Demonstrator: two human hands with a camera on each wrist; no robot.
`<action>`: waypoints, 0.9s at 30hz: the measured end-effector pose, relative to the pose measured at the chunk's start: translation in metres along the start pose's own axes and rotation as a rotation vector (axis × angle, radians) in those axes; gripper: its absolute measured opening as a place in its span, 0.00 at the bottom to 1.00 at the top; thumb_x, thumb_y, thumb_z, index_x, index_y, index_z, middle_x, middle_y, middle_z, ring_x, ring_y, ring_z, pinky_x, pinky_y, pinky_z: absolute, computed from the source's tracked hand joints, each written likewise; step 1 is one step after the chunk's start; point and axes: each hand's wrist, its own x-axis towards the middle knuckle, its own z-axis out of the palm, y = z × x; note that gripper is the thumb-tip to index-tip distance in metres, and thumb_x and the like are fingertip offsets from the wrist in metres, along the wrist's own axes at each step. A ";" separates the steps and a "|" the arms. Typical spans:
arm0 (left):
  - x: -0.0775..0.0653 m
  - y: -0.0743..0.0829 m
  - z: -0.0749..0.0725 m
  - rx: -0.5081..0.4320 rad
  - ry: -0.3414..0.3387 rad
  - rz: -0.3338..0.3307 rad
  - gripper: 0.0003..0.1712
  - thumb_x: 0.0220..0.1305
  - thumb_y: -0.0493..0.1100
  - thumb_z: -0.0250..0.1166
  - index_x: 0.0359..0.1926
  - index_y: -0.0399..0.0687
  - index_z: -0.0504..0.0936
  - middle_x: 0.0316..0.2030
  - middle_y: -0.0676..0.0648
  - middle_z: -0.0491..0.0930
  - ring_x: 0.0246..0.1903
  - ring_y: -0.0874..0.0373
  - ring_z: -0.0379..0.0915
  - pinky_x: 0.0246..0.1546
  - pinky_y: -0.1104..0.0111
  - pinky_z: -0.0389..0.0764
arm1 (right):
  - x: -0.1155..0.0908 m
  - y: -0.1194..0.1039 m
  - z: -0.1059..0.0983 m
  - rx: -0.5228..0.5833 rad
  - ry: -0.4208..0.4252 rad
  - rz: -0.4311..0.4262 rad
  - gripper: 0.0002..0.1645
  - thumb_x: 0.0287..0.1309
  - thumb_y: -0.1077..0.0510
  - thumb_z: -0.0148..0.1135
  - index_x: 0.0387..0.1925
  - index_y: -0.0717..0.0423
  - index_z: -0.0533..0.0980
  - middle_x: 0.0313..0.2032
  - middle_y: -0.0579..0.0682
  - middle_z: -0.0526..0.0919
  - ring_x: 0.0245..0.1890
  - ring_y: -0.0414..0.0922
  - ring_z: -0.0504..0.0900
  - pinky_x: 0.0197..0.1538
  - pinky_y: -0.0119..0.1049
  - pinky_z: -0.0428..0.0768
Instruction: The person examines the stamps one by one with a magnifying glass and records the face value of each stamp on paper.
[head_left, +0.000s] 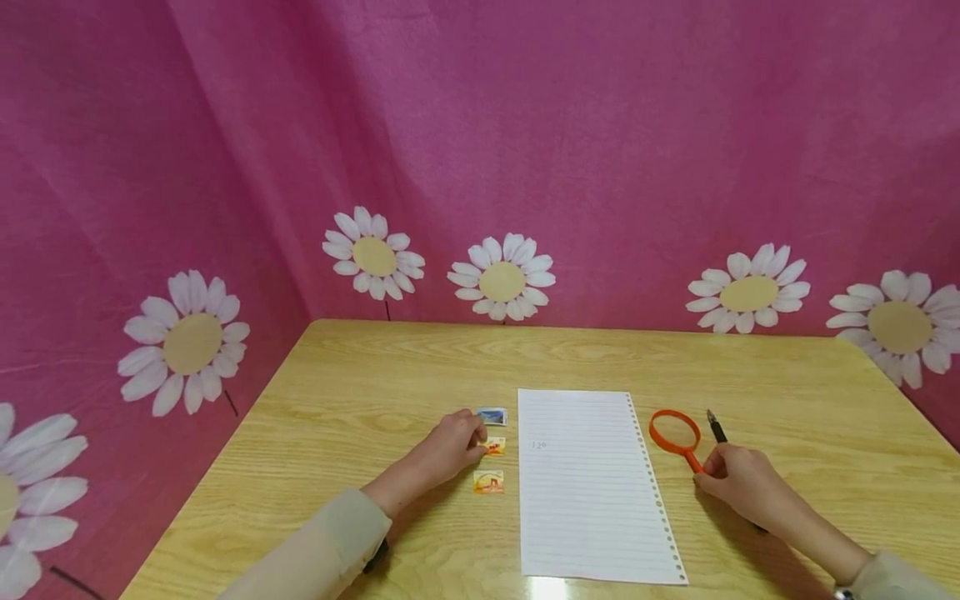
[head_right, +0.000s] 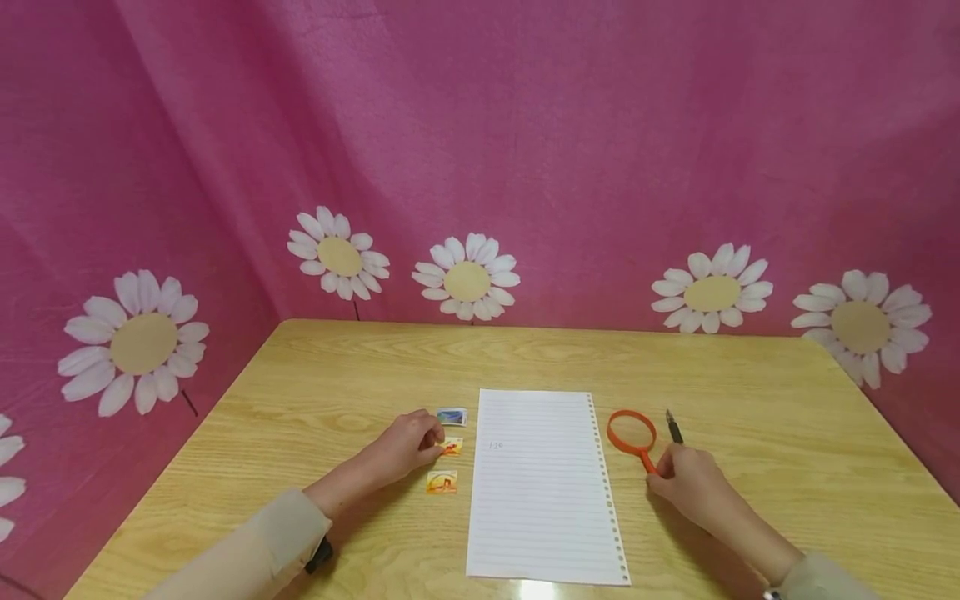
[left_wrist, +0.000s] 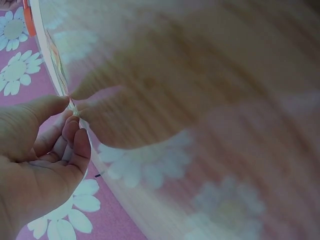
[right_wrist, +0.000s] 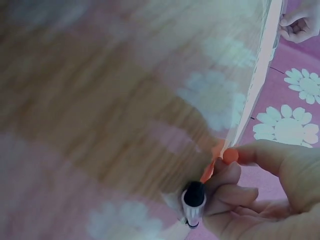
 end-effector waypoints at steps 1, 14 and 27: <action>0.000 0.000 0.000 0.001 0.002 0.001 0.04 0.60 0.33 0.67 0.33 0.37 0.78 0.30 0.46 0.76 0.31 0.58 0.72 0.32 0.71 0.76 | -0.001 0.000 0.000 0.002 0.005 -0.002 0.08 0.52 0.63 0.67 0.25 0.61 0.75 0.23 0.47 0.80 0.22 0.35 0.69 0.25 0.28 0.68; -0.001 -0.002 -0.001 -0.001 -0.016 -0.015 0.05 0.60 0.34 0.67 0.35 0.38 0.79 0.30 0.47 0.74 0.29 0.61 0.69 0.31 0.72 0.74 | -0.004 0.002 -0.002 -0.009 0.045 -0.034 0.07 0.54 0.64 0.65 0.27 0.61 0.74 0.22 0.46 0.78 0.21 0.32 0.67 0.25 0.28 0.69; 0.000 -0.003 0.000 0.004 -0.013 -0.007 0.05 0.60 0.34 0.67 0.34 0.38 0.79 0.30 0.46 0.75 0.30 0.60 0.69 0.32 0.71 0.74 | -0.006 0.001 0.001 -0.025 0.138 -0.139 0.09 0.50 0.66 0.69 0.26 0.58 0.74 0.19 0.43 0.73 0.20 0.29 0.63 0.23 0.27 0.67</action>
